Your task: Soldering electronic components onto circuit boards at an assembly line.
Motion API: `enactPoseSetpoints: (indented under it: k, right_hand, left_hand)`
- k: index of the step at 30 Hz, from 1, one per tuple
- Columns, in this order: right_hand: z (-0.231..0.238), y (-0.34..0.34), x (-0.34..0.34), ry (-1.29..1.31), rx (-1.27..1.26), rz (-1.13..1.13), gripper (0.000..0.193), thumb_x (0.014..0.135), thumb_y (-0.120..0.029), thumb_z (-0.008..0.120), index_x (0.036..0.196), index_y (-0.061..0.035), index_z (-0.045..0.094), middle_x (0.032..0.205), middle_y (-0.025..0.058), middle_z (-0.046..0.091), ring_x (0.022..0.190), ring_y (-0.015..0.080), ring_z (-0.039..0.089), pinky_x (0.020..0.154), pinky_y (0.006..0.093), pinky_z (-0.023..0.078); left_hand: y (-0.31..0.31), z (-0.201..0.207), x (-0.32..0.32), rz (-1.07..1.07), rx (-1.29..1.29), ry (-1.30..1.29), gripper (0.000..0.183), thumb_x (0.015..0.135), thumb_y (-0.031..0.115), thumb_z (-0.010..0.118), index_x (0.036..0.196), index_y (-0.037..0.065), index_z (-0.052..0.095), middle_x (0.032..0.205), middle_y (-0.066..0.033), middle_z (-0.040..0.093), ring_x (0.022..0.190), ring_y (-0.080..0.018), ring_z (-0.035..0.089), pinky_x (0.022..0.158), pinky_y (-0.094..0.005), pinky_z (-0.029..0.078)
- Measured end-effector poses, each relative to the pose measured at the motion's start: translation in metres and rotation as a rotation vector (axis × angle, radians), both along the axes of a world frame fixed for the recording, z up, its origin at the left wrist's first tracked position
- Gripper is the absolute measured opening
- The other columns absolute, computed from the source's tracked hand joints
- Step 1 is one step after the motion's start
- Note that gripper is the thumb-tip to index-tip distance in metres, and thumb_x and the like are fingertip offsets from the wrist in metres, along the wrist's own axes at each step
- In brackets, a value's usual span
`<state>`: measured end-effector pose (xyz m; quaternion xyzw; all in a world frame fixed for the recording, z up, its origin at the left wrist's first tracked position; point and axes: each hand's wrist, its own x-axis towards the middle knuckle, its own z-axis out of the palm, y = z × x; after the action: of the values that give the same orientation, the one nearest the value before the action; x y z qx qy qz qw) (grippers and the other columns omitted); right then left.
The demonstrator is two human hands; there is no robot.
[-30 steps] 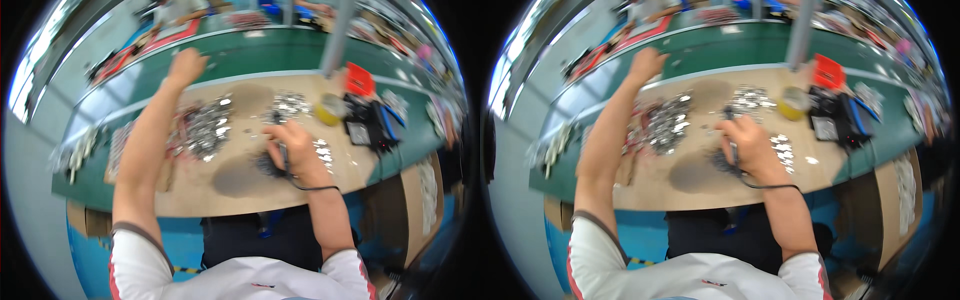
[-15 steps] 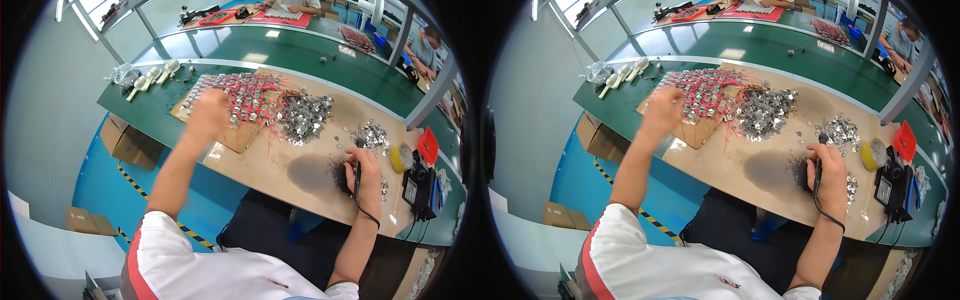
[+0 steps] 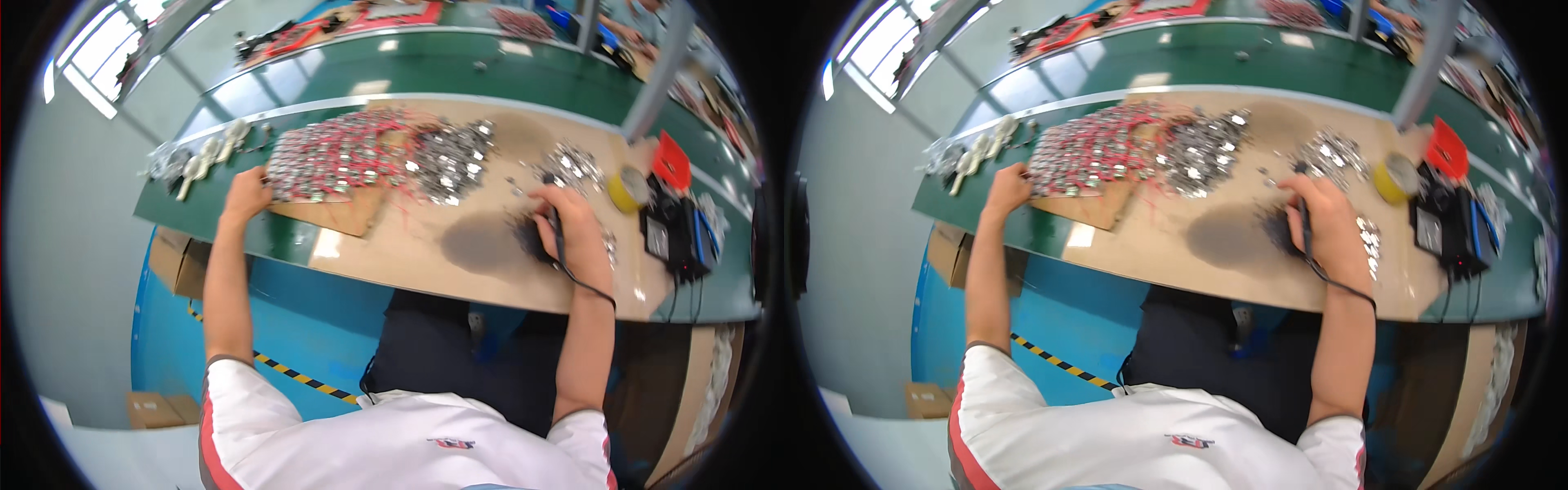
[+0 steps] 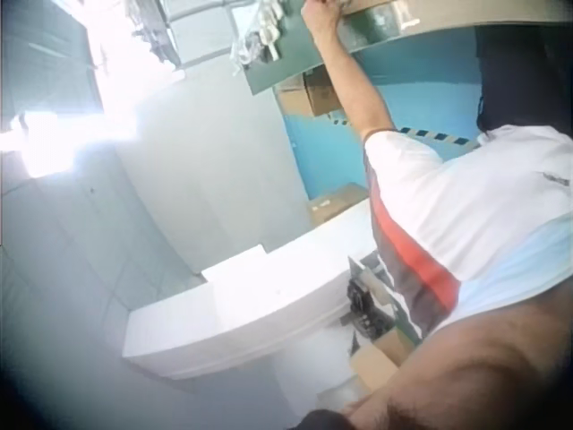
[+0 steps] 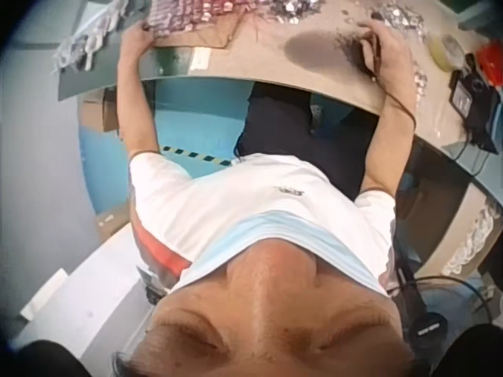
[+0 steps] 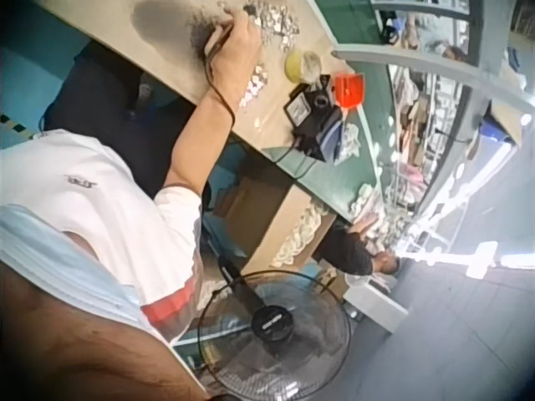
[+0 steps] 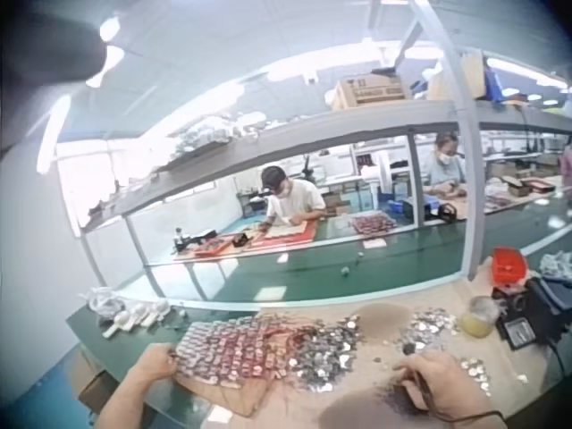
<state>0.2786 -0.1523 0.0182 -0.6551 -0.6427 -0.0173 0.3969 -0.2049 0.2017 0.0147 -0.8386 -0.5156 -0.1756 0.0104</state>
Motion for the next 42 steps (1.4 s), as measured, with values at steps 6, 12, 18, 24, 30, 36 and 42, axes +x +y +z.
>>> enactPoseSetpoints:
  k: [6,12,18,24,30,36,42]
  right_hand:
    - [-0.016,0.006,0.005,-0.018,0.034,0.026,0.038,0.080,0.010,0.071,0.114,-0.0069,0.071,0.088,0.0137,0.069,0.089,0.0329,0.069,0.082,0.0411,0.057]
    - [-0.016,0.007,0.001,-0.024,0.068,0.053,0.038,0.081,0.009,0.072,0.115,-0.0104,0.071,0.088,0.0112,0.068,0.088,0.0333,0.068,0.079,0.0428,0.055]
    - [-0.011,0.003,0.013,0.029,0.012,0.053,0.036,0.082,0.007,0.074,0.114,-0.0102,0.072,0.088,0.0087,0.070,0.086,0.0292,0.070,0.079,0.0391,0.057]
    - [-0.011,0.006,0.009,0.013,-0.036,0.089,0.035,0.082,0.006,0.076,0.112,-0.0103,0.072,0.087,0.0085,0.070,0.087,0.0290,0.070,0.079,0.0388,0.057]
    - [-0.014,0.008,0.005,-0.042,-0.019,0.096,0.038,0.081,0.006,0.077,0.115,-0.0108,0.071,0.088,0.0082,0.069,0.088,0.0296,0.070,0.080,0.0399,0.057]
    - [-0.005,0.001,-0.004,-0.046,-0.073,0.053,0.041,0.082,0.007,0.076,0.120,-0.0100,0.071,0.091,0.0090,0.069,0.091,0.0307,0.070,0.081,0.0398,0.057]
    - [-0.023,-0.022,-0.016,0.169,0.328,-0.167,0.041,0.097,0.003,0.070,0.137,-0.0054,0.066,0.089,0.0095,0.078,0.073,0.0162,0.069,0.068,0.0289,0.056]
  left_hand:
    - [0.024,0.006,-0.039,-0.026,0.020,0.024,0.034,0.078,0.029,0.077,0.090,-0.003,0.079,0.086,-0.0248,0.076,0.082,-0.0364,0.077,0.076,-0.0441,0.059]
    - [0.011,0.060,-0.065,0.093,0.260,-0.089,0.015,0.096,0.010,0.071,0.104,-0.001,0.077,0.079,-0.0057,0.071,0.069,-0.0110,0.065,0.065,-0.0281,0.052]
    - [-0.125,0.069,0.108,-0.488,-0.167,-0.520,0.025,0.088,0.006,0.080,0.112,0.000,0.075,0.104,-0.0070,0.074,0.082,-0.0121,0.070,0.074,-0.0290,0.057]
    - [-0.196,0.016,0.204,-0.867,-0.357,-0.265,0.021,0.083,0.006,0.079,0.104,0.002,0.076,0.097,-0.0121,0.068,0.071,-0.0218,0.069,0.068,-0.0316,0.057]
    - [-0.204,0.027,0.235,-0.924,-0.205,-0.208,0.023,0.086,0.013,0.079,0.101,-0.003,0.072,0.089,-0.0111,0.067,0.067,-0.0211,0.066,0.063,-0.0333,0.054]
    - [-0.175,0.035,0.297,-0.710,-0.553,-0.561,0.019,0.090,0.013,0.074,0.097,-0.003,0.067,0.067,-0.0059,0.064,0.063,-0.0115,0.058,0.062,-0.0296,0.049]
    - [-0.165,0.010,0.328,-0.688,-0.826,-0.820,0.015,0.091,0.011,0.073,0.092,-0.003,0.067,0.069,-0.0015,0.065,0.063,-0.0075,0.055,0.059,-0.0281,0.045]
